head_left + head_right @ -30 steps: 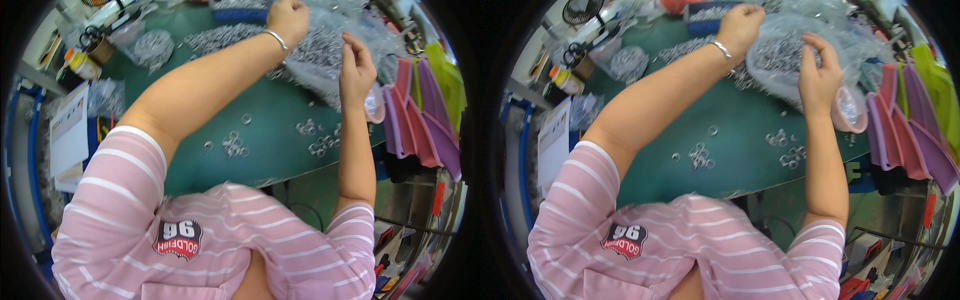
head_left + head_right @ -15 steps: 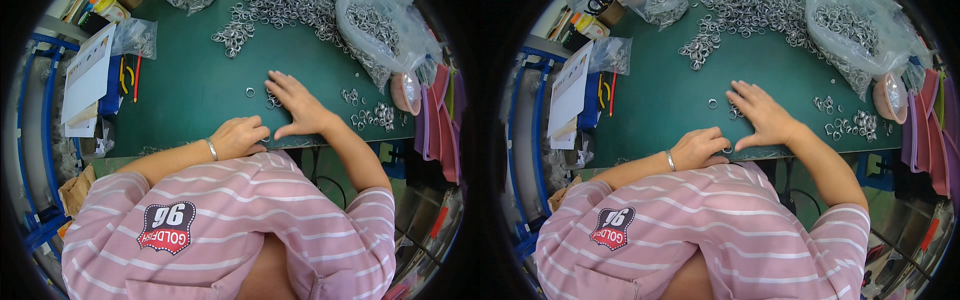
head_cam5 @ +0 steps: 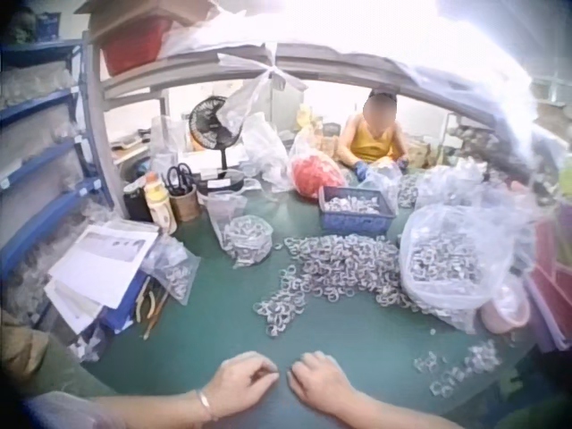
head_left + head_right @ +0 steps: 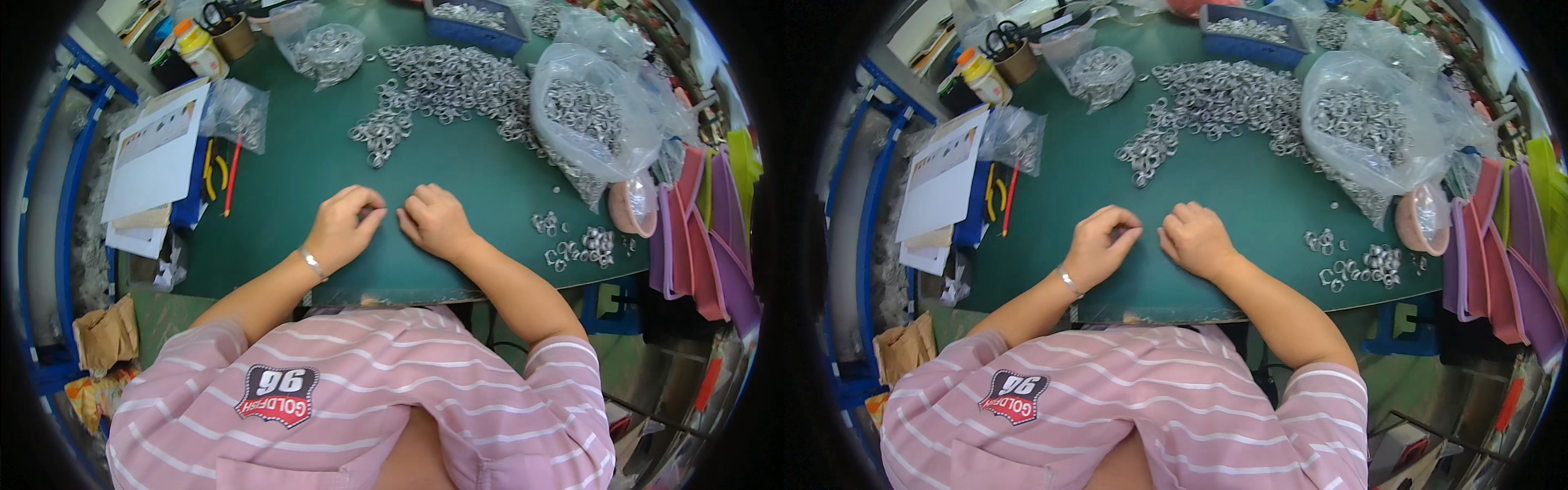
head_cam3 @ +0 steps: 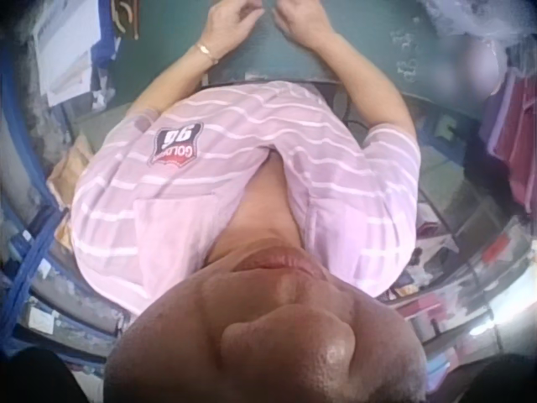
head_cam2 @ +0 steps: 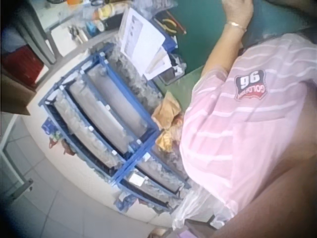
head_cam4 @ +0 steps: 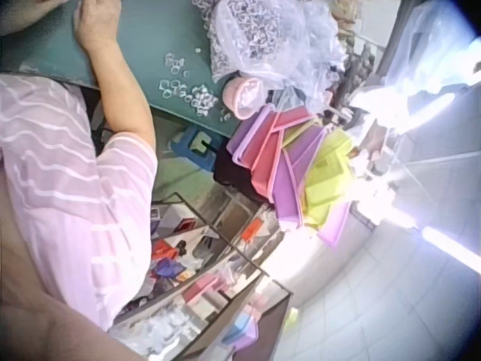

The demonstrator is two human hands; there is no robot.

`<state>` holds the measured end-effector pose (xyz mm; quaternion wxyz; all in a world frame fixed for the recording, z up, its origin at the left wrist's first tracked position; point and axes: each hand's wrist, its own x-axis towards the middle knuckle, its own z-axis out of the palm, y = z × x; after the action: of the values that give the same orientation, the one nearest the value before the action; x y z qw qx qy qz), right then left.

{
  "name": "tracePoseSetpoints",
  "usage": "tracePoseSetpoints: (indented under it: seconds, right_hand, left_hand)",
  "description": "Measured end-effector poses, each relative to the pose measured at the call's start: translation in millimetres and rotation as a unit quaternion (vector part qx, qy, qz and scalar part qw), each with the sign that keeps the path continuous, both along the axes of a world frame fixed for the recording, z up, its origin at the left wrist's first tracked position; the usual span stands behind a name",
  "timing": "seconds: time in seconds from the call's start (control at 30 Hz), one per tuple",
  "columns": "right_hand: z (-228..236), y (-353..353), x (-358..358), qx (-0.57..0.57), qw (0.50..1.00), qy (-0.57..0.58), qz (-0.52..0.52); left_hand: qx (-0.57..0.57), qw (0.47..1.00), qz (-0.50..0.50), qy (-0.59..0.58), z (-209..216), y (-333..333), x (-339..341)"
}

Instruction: The person sorts metal rings with keychain clips by hand, picking them from a large pile on a green table and placing specific groups into separate bags or containers.

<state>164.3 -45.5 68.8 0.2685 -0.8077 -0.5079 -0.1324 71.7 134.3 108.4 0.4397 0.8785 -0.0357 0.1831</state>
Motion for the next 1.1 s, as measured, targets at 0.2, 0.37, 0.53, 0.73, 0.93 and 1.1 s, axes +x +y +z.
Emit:
tracePoseSetpoints:
  seconds: [0.2,0.37,0.53,0.73,0.93,1.1]
  right_hand:
    - [7,-11,7,0.04,0.997,-0.049,0.04]
    - [39,-20,22,0.108,0.988,0.096,-0.046]
    - [128,-70,115,0.184,0.943,-0.151,-0.233]
    - [152,-113,172,0.029,0.939,-0.245,-0.238]
    - [66,-45,5,-0.253,0.942,0.133,-0.176]
    - [17,-40,-13,-0.118,0.992,-0.011,-0.043]
  left_hand:
    - [-0.039,0.997,-0.004,0.065,9,8,-7]
    - [-0.059,0.998,-0.011,0.034,4,12,-1]
    - [-0.058,0.996,-0.037,0.058,-2,12,4]
    - [-0.058,0.995,-0.052,0.062,-8,10,8]
    - [-0.062,0.993,-0.031,0.093,-13,27,15]
    - [-0.07,0.992,-0.036,0.1,-15,28,23]
